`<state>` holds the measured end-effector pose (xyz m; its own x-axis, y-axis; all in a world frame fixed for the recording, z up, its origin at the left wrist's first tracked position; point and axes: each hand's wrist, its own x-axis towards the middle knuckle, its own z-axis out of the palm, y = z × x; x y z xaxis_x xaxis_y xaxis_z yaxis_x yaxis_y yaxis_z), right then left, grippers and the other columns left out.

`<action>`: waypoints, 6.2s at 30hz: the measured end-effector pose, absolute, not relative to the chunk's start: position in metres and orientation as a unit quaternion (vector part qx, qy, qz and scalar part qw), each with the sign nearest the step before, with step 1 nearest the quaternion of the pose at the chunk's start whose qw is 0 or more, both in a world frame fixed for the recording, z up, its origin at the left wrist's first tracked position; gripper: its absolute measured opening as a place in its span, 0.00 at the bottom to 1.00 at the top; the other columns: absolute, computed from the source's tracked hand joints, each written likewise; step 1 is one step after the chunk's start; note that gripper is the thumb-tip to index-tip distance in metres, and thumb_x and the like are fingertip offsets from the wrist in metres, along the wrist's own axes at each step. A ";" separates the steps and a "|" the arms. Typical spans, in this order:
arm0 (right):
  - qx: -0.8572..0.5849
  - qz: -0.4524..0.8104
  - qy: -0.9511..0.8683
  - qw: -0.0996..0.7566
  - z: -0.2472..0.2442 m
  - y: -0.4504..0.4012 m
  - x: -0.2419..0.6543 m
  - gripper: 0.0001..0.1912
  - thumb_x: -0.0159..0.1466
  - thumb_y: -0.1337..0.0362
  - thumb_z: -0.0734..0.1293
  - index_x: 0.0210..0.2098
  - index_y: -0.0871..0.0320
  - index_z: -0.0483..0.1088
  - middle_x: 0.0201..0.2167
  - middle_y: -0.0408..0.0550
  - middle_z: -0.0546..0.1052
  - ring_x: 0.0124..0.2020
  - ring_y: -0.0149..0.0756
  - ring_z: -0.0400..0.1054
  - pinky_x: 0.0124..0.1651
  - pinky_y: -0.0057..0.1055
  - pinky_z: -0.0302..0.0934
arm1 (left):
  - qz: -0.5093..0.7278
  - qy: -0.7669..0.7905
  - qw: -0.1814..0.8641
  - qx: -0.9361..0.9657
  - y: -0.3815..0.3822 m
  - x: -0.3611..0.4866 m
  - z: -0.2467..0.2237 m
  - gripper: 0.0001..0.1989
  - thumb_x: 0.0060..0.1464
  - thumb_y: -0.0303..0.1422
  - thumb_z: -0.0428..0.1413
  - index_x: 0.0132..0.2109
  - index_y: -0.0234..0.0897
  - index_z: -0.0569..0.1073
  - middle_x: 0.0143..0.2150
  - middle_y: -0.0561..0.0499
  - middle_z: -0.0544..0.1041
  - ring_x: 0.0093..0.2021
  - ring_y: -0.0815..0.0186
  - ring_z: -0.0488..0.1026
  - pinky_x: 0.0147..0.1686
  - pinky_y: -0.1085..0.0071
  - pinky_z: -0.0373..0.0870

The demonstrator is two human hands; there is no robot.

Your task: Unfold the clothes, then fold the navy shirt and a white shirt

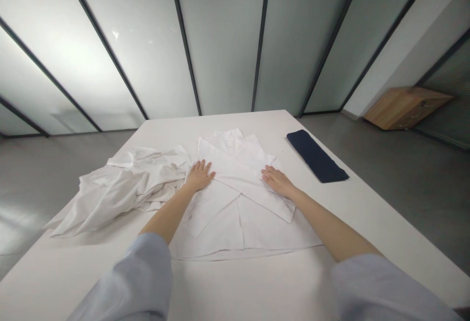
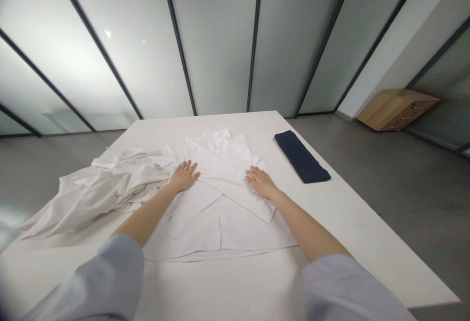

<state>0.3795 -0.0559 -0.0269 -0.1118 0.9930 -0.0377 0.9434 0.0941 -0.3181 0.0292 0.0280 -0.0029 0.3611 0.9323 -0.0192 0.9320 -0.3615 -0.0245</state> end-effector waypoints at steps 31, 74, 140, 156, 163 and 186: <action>-0.687 0.015 -0.726 0.025 -0.021 -0.037 0.372 0.32 0.69 0.48 0.49 0.67 0.58 0.54 0.69 0.55 0.52 0.69 0.46 0.44 0.67 0.46 0.41 | -0.076 -0.688 -0.006 -0.721 0.061 0.050 0.016 0.32 0.61 0.47 0.45 0.66 0.32 0.57 0.65 0.34 0.63 0.63 0.49 0.61 0.57 0.58 0.61; -0.668 -0.005 -0.744 0.017 0.021 -0.044 0.364 0.26 0.69 0.49 0.53 0.56 0.57 0.68 0.56 0.59 0.71 0.61 0.49 0.60 0.62 0.46 0.51 | 0.000 -0.564 0.010 -0.826 0.028 0.056 0.016 0.31 0.61 0.49 0.42 0.65 0.38 0.60 0.68 0.39 0.59 0.68 0.49 0.54 0.65 0.51 0.45; -0.695 0.053 -0.716 0.040 -0.014 0.038 0.306 0.38 0.67 0.41 0.49 0.68 0.57 0.50 0.70 0.59 0.49 0.69 0.55 0.41 0.66 0.49 0.36 | -0.027 -0.566 -0.005 -0.824 0.066 0.089 -0.005 0.36 0.62 0.52 0.38 0.69 0.35 0.54 0.71 0.37 0.50 0.70 0.46 0.46 0.65 0.49 0.46; -0.700 0.024 -0.711 0.066 0.005 0.055 0.308 0.32 0.69 0.49 0.53 0.67 0.59 0.53 0.69 0.58 0.52 0.68 0.52 0.46 0.65 0.48 0.42 | 0.019 -0.564 -0.036 -0.825 -0.023 0.104 -0.004 0.40 0.58 0.58 0.34 0.71 0.41 0.48 0.73 0.40 0.44 0.71 0.43 0.40 0.63 0.38 0.41; -0.649 -0.008 -0.756 0.079 0.017 0.011 0.314 0.31 0.67 0.50 0.56 0.66 0.58 0.56 0.68 0.58 0.55 0.68 0.51 0.46 0.67 0.49 0.40 | 0.027 -0.557 -0.035 -0.829 0.025 0.107 0.000 0.40 0.59 0.58 0.34 0.71 0.40 0.48 0.73 0.40 0.44 0.71 0.44 0.39 0.62 0.38 0.41; -0.665 0.040 -0.745 0.031 0.001 0.017 0.315 0.32 0.68 0.48 0.53 0.66 0.57 0.55 0.69 0.58 0.51 0.69 0.52 0.42 0.67 0.49 0.36 | -0.008 -0.541 -0.001 -0.841 -0.022 0.061 0.003 0.31 0.62 0.50 0.41 0.67 0.40 0.58 0.70 0.40 0.55 0.69 0.49 0.51 0.63 0.48 0.50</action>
<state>0.3155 0.0173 0.0011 -0.1128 0.9936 -0.0078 0.9886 0.1115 -0.1011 0.0614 -0.0216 0.0026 0.4154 0.9095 0.0118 0.9095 -0.4156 0.0108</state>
